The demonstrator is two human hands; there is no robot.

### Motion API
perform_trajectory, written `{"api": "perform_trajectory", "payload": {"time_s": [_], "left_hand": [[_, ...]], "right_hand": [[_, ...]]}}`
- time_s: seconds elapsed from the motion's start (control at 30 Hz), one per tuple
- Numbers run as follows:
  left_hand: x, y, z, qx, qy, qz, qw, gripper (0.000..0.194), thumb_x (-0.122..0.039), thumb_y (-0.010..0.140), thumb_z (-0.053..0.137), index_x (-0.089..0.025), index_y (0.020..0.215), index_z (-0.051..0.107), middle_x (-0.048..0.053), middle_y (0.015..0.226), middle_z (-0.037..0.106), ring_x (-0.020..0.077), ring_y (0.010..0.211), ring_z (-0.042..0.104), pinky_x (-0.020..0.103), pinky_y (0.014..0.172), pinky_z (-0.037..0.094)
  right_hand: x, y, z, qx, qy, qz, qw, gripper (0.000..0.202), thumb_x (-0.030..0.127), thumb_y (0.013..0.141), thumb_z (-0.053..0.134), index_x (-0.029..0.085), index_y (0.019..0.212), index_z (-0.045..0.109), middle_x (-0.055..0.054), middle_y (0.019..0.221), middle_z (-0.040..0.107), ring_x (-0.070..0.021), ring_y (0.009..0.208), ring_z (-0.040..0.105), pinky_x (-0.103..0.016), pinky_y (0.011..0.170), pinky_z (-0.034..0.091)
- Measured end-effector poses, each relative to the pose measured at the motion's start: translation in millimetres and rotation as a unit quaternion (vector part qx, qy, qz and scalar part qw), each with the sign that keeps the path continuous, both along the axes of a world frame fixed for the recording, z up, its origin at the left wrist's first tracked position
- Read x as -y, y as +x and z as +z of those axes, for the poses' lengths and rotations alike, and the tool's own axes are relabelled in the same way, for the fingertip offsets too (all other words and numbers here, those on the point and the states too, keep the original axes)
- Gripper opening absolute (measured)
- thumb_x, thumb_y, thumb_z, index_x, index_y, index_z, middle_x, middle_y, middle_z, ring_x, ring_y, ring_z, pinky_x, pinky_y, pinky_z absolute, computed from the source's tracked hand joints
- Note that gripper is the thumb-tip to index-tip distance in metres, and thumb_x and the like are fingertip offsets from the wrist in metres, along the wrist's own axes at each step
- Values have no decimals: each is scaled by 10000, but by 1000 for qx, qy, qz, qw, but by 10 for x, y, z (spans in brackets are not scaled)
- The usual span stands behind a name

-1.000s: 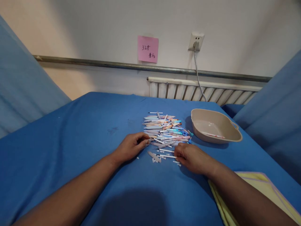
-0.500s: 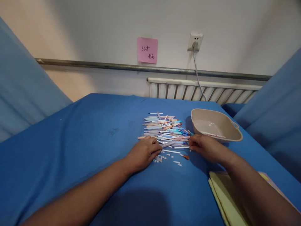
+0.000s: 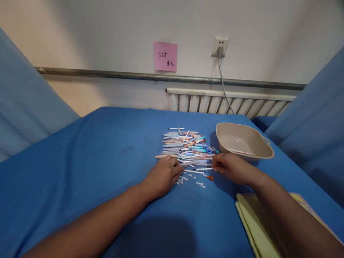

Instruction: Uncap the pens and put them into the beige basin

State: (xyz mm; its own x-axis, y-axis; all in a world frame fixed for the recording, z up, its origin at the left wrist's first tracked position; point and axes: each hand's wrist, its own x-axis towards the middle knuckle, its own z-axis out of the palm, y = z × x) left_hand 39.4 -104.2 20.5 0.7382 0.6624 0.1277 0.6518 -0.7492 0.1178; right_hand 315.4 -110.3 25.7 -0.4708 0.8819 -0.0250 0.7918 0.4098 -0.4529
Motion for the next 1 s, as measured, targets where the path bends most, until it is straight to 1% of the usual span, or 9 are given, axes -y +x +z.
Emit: {"api": "perform_trajectory", "payload": {"time_s": [0.27,0.53,0.77,1.0], "left_hand": [[-19,-31,-29,45,-25,-10,999,280,-295,944,401,-244,971,674,50,878,550,189,847,466,304,755,383],[-35,-35,-35,33,-37,-9,999,257,-257,938,416,-238,1000,664,50,884,558,192,853,476,307,758,387],[-38,-40,-47,31,-36,-10,999,244,-256,935,427,-234,991,664,48,881,557,193,857,474,302,757,386],[-43,-48,-57,36,-42,-11,998,263,-265,945,406,-236,1007,660,47,887,561,191,863,477,303,758,386]], "right_hand": [[-4,-87,-17,8,-3,-3,1000,106,156,786,510,190,737,598,-5,697,612,-125,600,508,-222,549,311],[-10,-3,-4,-6,-14,-13,1000,93,156,782,506,191,753,587,-5,704,609,-134,618,521,-226,559,328],[-5,-45,-29,3,1,-9,1000,108,150,778,503,194,742,595,-3,702,619,-128,603,516,-228,553,315],[-21,2,-19,-4,-11,-20,1000,99,159,780,503,189,746,591,-9,695,610,-132,611,517,-230,561,331]]}}
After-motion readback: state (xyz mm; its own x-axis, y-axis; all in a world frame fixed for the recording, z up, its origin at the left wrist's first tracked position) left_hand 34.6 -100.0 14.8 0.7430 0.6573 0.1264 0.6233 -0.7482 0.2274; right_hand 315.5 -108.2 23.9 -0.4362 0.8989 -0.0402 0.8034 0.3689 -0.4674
